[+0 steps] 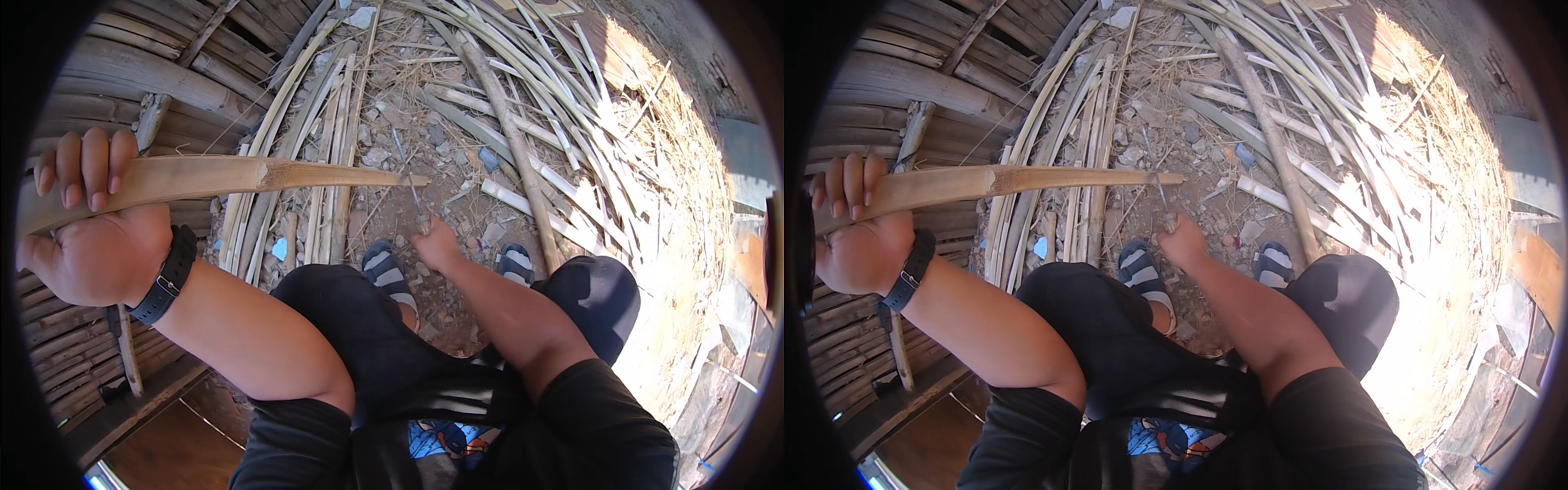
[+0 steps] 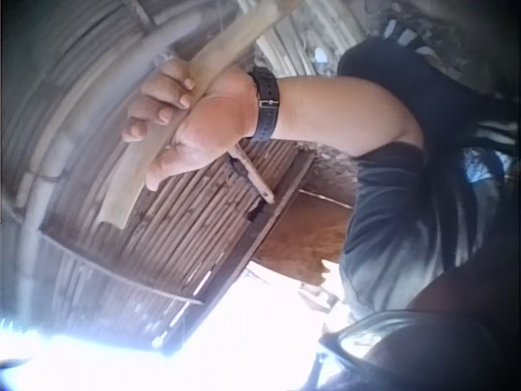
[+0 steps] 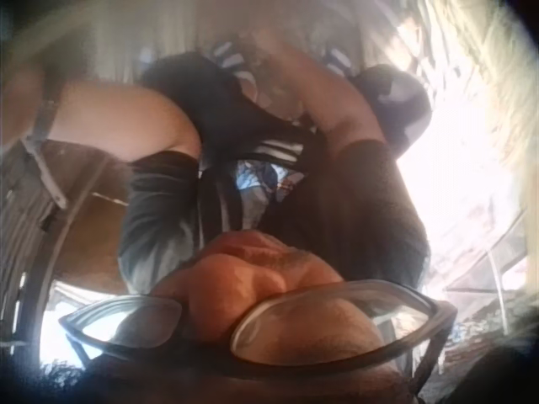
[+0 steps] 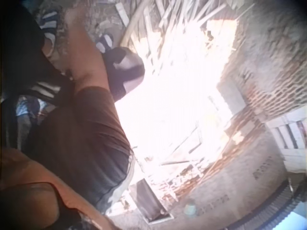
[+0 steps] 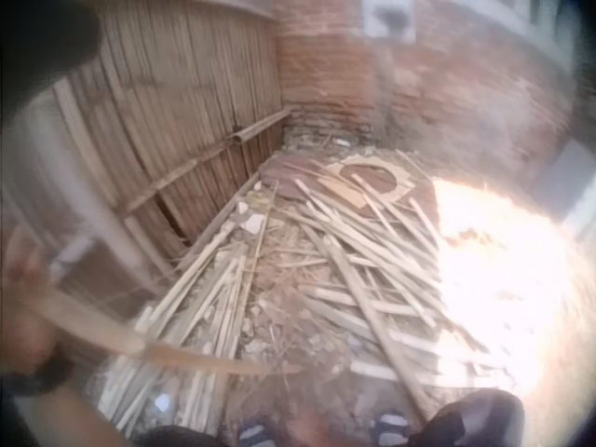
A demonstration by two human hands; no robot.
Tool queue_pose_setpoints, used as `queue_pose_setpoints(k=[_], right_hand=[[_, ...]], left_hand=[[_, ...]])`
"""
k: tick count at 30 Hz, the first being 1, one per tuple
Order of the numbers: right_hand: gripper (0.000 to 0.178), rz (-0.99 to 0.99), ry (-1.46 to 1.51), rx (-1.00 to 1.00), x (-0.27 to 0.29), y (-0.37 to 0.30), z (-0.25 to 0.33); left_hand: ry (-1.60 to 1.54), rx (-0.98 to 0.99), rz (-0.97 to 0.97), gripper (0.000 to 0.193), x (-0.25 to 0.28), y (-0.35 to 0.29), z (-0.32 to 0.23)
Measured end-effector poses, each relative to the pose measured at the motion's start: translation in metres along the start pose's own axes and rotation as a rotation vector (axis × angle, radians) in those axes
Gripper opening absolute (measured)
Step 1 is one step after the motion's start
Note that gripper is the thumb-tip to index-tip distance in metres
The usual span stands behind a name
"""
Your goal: The person splits a long bamboo pole into thin strips using a machete. They hold the bamboo with one hand and strike it with the blade to separate the sections, then continue to shave and refine the strips.
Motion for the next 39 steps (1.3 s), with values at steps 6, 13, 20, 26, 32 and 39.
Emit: queue_pose_setpoints(k=[6, 13, 20, 26, 32, 39], right_hand=[[0.052, 0.027, 0.031, 0.169, 0.023, -0.015, 0.073], [0.049, 0.053, 0.009, -0.04, -0.004, 0.006, -0.003], [0.047, 0.085, 0.185, 0.137, 0.005, -0.008, 0.056], [0.043, 0.237, 0.122, 0.051, -0.002, 0.007, 0.007], [0.02, 0.422, 0.499, -0.199, 0.003, 0.004, -0.004], [0.026, 0.652, 0.35, 0.035, 0.037, 0.007, 0.056]], left_hand=[[0.031, -0.01, -0.029, 0.026, -0.006, 0.002, 0.005], [0.036, -0.014, -0.008, 0.039, 0.01, 0.0, -0.004], [0.092, -0.013, -0.05, 0.035, 0.017, 0.006, -0.007], [0.047, -0.026, -0.058, 0.037, 0.019, 0.0, -0.009], [-0.039, 0.023, 0.013, 0.038, 0.017, -0.003, -0.011], [-0.134, 0.099, 0.121, 0.027, -0.002, -0.006, 0.001]])
Point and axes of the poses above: each hand's wrist, its own y-axis towards the middle knuckle, its own x-axis out of the back of the hand, z = x × y, the point moved 7 cm from there along y, towards the middle knuckle, and after that the axes turned 12 degrees about -y, right-handed, at the moved point
